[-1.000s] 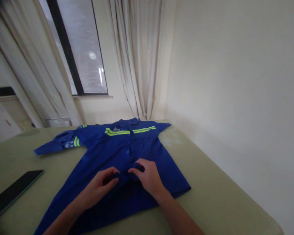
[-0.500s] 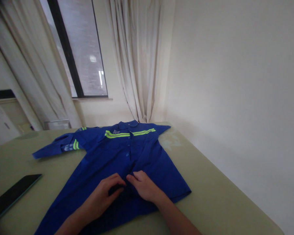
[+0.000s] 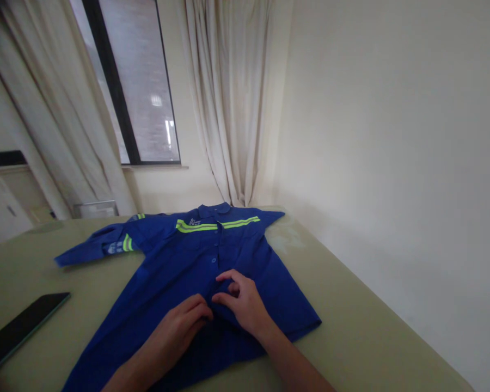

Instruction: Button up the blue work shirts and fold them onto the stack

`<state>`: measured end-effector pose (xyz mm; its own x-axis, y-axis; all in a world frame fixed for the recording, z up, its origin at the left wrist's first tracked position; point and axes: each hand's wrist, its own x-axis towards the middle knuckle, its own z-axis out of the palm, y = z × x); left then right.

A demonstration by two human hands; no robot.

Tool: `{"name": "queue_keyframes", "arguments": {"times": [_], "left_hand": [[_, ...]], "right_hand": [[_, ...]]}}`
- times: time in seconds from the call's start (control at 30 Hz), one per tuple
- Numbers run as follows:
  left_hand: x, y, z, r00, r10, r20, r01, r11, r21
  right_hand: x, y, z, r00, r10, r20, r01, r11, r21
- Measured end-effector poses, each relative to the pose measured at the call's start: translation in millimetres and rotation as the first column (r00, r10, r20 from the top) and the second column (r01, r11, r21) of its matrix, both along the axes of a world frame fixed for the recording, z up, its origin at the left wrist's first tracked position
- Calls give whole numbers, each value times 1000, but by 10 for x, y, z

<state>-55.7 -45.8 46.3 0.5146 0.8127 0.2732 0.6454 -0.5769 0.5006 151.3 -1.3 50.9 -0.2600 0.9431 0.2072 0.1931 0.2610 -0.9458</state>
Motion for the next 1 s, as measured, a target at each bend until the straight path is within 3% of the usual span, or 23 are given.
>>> {"name": "queue_keyframes", "arguments": {"times": [0.1, 0.2, 0.4, 0.63, 1.0], "left_hand": [[-4, 9, -48, 999, -17, -37, 19, 998, 59], [-5, 1, -66, 999, -24, -34, 27, 997, 79], [4, -1, 16, 990, 1, 143, 6, 999, -49], [-16, 53, 72, 955, 64, 291, -12, 984, -178], [-78, 74, 32, 973, 58, 223, -13, 980, -198]], "right_hand": [[-17, -36, 8, 999, -4, 42, 1, 998, 58], [-20, -62, 35, 992, 67, 105, -79, 990, 113], [44, -95, 84, 955, 196, 223, -212, 976, 48], [38, -62, 28, 965, 217, 145, -212, 976, -48], [51, -36, 37, 961, 230, 155, -229, 973, -25]]}}
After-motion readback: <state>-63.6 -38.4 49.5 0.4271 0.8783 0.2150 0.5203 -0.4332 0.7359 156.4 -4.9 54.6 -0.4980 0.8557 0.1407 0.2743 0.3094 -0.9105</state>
